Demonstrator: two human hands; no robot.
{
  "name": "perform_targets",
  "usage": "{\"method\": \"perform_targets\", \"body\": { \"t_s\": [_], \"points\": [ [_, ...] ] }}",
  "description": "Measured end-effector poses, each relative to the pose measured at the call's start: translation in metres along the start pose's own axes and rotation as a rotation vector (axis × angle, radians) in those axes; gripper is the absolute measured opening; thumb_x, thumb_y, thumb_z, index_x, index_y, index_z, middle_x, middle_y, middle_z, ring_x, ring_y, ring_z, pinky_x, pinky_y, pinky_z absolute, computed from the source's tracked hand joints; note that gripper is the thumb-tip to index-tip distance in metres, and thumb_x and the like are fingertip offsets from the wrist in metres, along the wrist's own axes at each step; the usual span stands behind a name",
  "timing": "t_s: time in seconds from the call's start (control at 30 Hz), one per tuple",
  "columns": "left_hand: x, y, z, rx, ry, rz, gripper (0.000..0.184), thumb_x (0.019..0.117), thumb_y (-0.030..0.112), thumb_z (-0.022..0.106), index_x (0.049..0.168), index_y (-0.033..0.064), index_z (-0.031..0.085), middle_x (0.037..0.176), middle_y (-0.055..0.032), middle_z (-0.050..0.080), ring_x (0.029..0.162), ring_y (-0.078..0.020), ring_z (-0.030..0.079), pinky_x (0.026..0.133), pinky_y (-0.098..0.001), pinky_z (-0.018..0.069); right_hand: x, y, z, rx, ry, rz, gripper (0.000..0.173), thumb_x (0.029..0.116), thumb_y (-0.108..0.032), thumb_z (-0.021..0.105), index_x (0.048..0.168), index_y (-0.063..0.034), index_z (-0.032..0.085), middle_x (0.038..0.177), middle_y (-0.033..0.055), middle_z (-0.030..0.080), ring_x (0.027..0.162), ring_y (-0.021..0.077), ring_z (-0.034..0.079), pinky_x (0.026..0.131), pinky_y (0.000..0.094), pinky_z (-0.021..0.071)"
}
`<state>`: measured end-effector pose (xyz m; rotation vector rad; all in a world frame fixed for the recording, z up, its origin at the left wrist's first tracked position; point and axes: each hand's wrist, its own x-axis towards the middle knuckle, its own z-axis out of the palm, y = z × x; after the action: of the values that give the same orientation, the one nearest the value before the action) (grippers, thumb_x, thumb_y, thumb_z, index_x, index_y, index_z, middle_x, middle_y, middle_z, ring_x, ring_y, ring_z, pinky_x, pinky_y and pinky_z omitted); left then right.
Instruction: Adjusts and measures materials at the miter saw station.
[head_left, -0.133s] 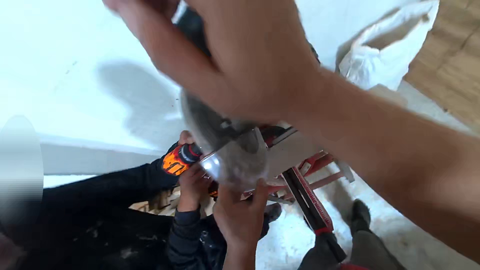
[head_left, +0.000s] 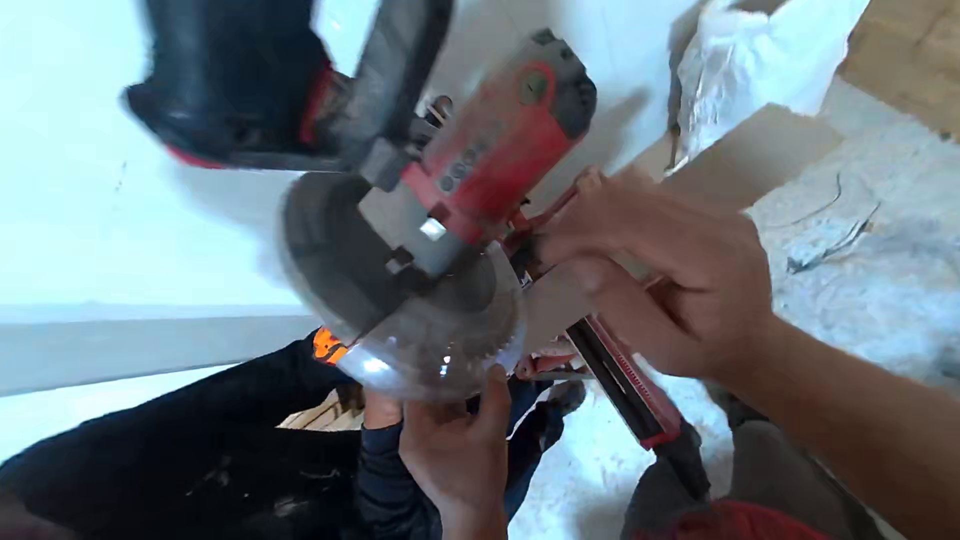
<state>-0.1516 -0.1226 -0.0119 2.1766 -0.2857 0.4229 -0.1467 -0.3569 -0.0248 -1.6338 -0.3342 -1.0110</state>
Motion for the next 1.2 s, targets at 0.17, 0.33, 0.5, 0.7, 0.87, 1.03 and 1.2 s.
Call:
{"method": "perform_targets", "body": {
  "t_s": [0.17,0.33,0.5,0.7,0.87,1.03,1.2],
  "points": [
    [-0.007,0.006,0.006,0.021,0.039,0.010,0.039,0.0764,0.004,0.076,0.110,-0.0015,0.057,0.091,0.0037,0.072,0.088,-0.0057,0.073,0.080,-0.0257,0.0643,-0.198,0.014,-0.028,-0.054,-0.062,0.596,0.029,0.1050,-0.034,0.051,0.106,-0.0179,0.074,0.101,-0.0064,0.074,0.092,0.0038,0.070,0.079,0.0296,0.0620],
    [-0.019,0.011,0.011,0.012,0.050,-0.022,0.037,0.0804,0.003,0.072,0.113,0.0019,0.053,0.091,0.0049,0.070,0.085,-0.0057,0.072,0.077,-0.0253,0.0633,-0.285,0.005,-0.044,-0.063,-0.111,0.794,0.032,0.1045,-0.043,0.050,0.103,-0.0236,0.075,0.094,-0.0111,0.073,0.085,-0.0005,0.069,0.073,0.0264,0.0606],
    [-0.014,0.012,0.011,-0.033,0.006,-0.027,0.040,0.0817,0.003,0.069,0.117,0.0005,0.051,0.095,-0.0012,0.070,0.087,-0.0121,0.073,0.076,-0.0318,0.0645,-0.299,0.010,-0.061,-0.135,-0.056,0.901,0.033,0.1031,-0.046,0.047,0.103,-0.0261,0.075,0.089,-0.0137,0.072,0.079,-0.0014,0.068,0.070,0.0284,0.0605],
    [-0.007,0.019,0.006,-0.061,-0.086,-0.067,0.050,0.0813,0.006,0.075,0.125,-0.0033,0.051,0.100,-0.0039,0.071,0.092,-0.0126,0.073,0.082,-0.0312,0.0641,-0.300,-0.005,-0.062,-0.162,-0.029,0.935,0.037,0.1024,-0.049,0.047,0.104,-0.0252,0.075,0.087,-0.0126,0.072,0.076,0.0006,0.068,0.068,0.0308,0.0609],
    [-0.004,0.025,-0.016,-0.119,-0.233,-0.050,0.051,0.0880,0.018,0.075,0.131,-0.0034,0.059,0.111,-0.0100,0.073,0.098,-0.0178,0.074,0.085,-0.0351,0.0652,-0.266,-0.040,-0.065,-0.243,-0.161,0.819,0.041,0.1038,-0.051,0.048,0.105,-0.0218,0.076,0.089,-0.0079,0.075,0.079,0.0043,0.071,0.070,0.0347,0.0620],
    [-0.023,0.020,-0.054,-0.307,-0.332,-0.066,0.061,0.0916,0.010,0.070,0.146,-0.0079,0.048,0.136,-0.0184,0.065,0.114,-0.0244,0.071,0.096,-0.0389,0.0630,-0.211,-0.088,-0.062,-0.293,-0.292,0.756,0.032,0.1048,-0.034,0.056,0.110,-0.0094,0.076,0.097,0.0061,0.078,0.087,0.0170,0.075,0.079,0.0452,0.0630],
    [-0.040,-0.020,-0.085,-0.340,-0.394,-0.143,0.048,0.0927,0.004,0.069,0.139,-0.0036,0.058,0.132,-0.0146,0.068,0.109,-0.0222,0.073,0.094,-0.0398,0.0630,-0.166,-0.108,-0.031,-0.294,-0.304,0.660,0.024,0.1040,-0.023,0.059,0.110,-0.0069,0.075,0.097,0.0037,0.078,0.088,0.0124,0.075,0.083,0.0387,0.0635]
  ]
}}
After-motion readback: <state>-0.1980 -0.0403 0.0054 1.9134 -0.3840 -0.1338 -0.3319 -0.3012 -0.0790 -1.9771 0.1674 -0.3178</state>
